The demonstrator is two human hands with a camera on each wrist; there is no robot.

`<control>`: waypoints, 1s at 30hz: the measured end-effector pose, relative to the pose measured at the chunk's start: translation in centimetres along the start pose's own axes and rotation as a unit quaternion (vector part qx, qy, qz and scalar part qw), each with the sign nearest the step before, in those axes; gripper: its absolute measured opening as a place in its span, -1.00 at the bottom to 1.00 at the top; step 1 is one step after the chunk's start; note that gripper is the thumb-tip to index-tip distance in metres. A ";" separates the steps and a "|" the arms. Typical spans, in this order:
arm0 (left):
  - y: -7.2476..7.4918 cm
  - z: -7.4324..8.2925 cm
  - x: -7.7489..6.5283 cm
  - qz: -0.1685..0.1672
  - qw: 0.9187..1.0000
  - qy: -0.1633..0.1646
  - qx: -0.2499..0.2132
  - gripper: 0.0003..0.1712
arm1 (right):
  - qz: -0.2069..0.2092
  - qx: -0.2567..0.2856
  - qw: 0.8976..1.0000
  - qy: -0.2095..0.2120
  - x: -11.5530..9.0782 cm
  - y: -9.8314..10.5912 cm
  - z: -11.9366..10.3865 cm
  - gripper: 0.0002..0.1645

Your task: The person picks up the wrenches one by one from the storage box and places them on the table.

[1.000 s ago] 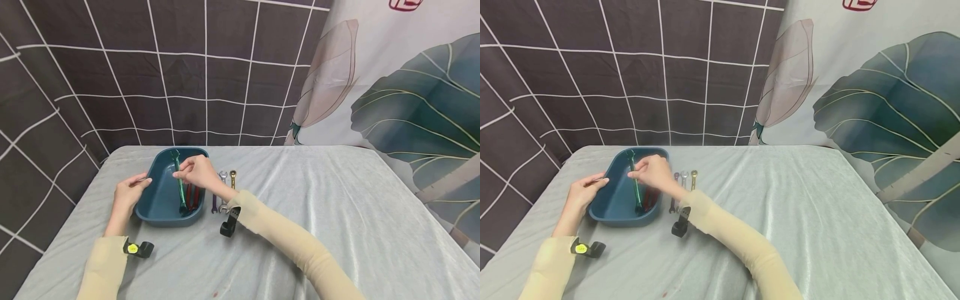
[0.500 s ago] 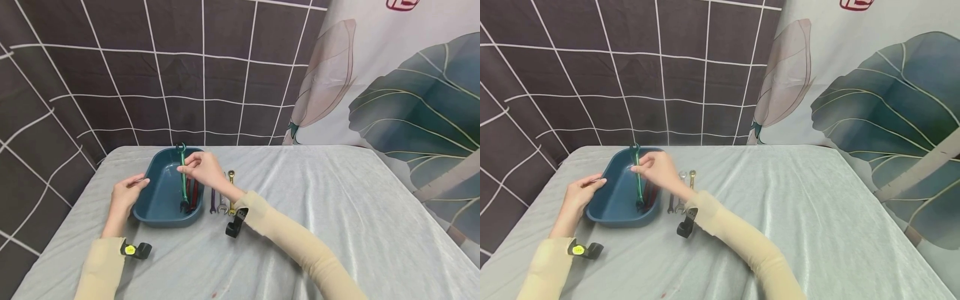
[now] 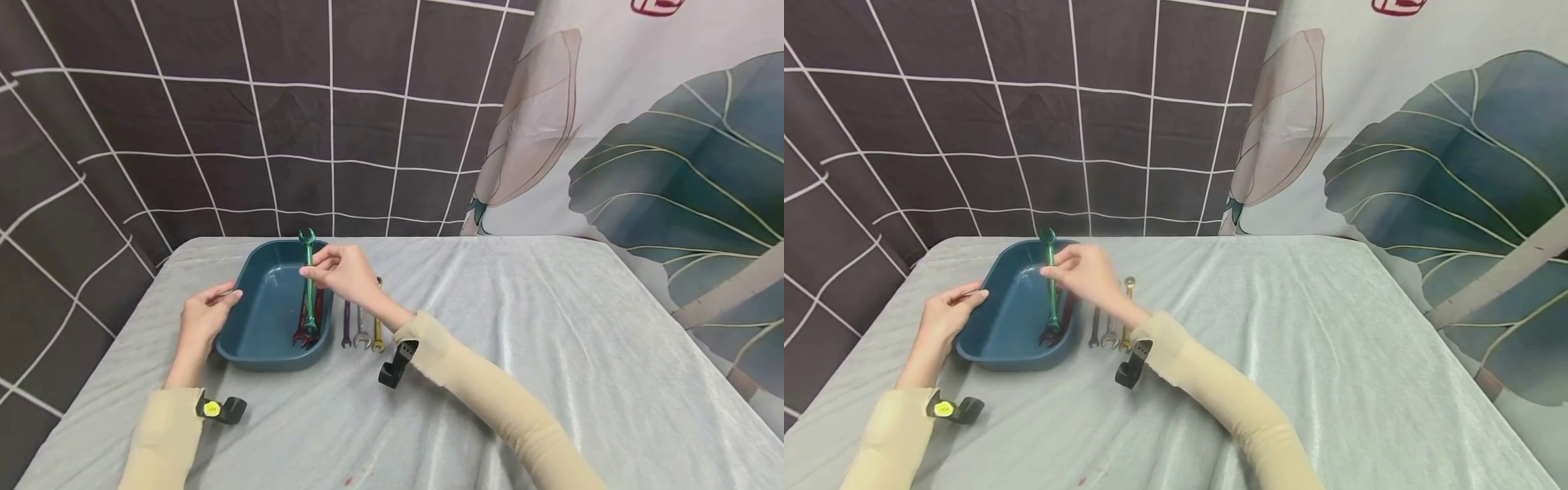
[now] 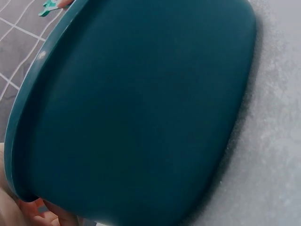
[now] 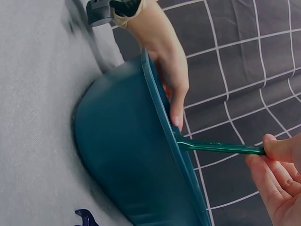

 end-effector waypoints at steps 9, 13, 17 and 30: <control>0.0 -0.2 0.1 -0.023 0.999 0.012 -0.036 -0.45 | 0.008 0.032 0.999 0.000 -0.1 0.8 0.3 -0.76; 0.1 -0.2 0.1 -0.041 0.997 0.017 -0.056 -0.44 | 0.017 0.035 0.999 0.003 -0.1 1.1 0.5 -0.77; 0.1 -0.2 0.2 -0.043 0.997 0.023 -0.062 -0.44 | 0.026 0.048 0.999 0.002 -0.2 1.4 0.6 -0.76; -0.2 -0.1 0.7 -0.037 0.995 0.053 -0.075 -0.42 | 0.069 0.051 0.996 0.009 -0.1 2.7 0.5 -0.79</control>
Point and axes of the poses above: each hand's wrist, its own x-axis towards the middle knuckle, its own y-axis out of the back of the hand, z = x × y, the point moved 2 cm from there along x, towards the middle knuckle, and after that the axes turned 10 degrees about -x, right-handed, at the moved point
